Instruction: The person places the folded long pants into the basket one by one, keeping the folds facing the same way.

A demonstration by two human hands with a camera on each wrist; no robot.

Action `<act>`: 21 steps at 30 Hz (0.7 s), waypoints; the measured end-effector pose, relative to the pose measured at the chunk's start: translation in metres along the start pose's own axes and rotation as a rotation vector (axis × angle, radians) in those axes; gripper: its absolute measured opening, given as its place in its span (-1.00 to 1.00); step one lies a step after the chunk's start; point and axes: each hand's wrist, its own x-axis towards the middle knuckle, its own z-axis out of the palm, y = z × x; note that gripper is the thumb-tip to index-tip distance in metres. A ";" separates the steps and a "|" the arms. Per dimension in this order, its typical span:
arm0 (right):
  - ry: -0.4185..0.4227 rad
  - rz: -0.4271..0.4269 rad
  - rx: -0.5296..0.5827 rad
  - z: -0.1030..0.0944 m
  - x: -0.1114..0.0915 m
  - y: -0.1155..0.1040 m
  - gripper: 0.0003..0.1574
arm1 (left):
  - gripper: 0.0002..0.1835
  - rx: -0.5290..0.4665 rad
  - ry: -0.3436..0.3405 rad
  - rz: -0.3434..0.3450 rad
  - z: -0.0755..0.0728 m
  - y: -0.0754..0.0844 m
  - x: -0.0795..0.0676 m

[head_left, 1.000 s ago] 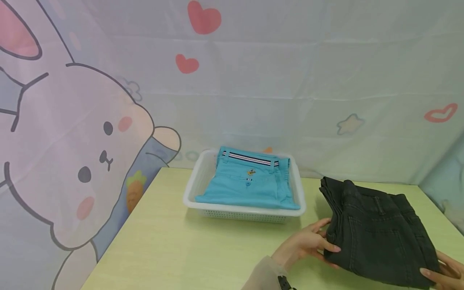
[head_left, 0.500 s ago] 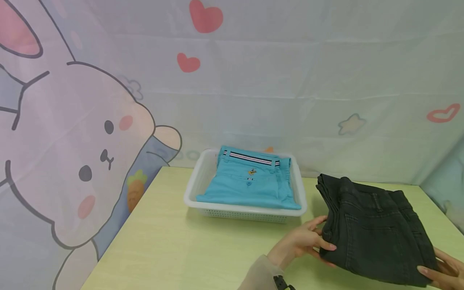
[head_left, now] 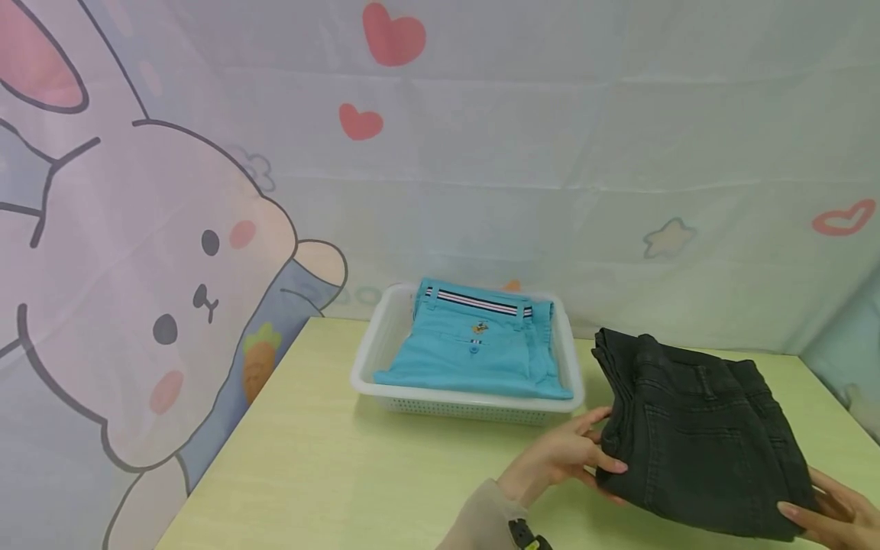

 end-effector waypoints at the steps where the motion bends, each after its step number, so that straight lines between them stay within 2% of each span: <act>1: 0.001 -0.008 0.001 0.001 0.000 0.000 0.23 | -0.23 -0.003 0.000 -0.001 0.000 0.000 -0.001; 17: -0.007 -0.109 0.078 0.006 0.000 0.004 0.12 | -0.18 0.012 -0.004 -0.002 -0.010 0.007 -0.012; 21: -0.017 -0.114 0.066 0.007 0.001 0.002 0.12 | -0.18 0.019 -0.011 -0.001 -0.014 0.009 -0.014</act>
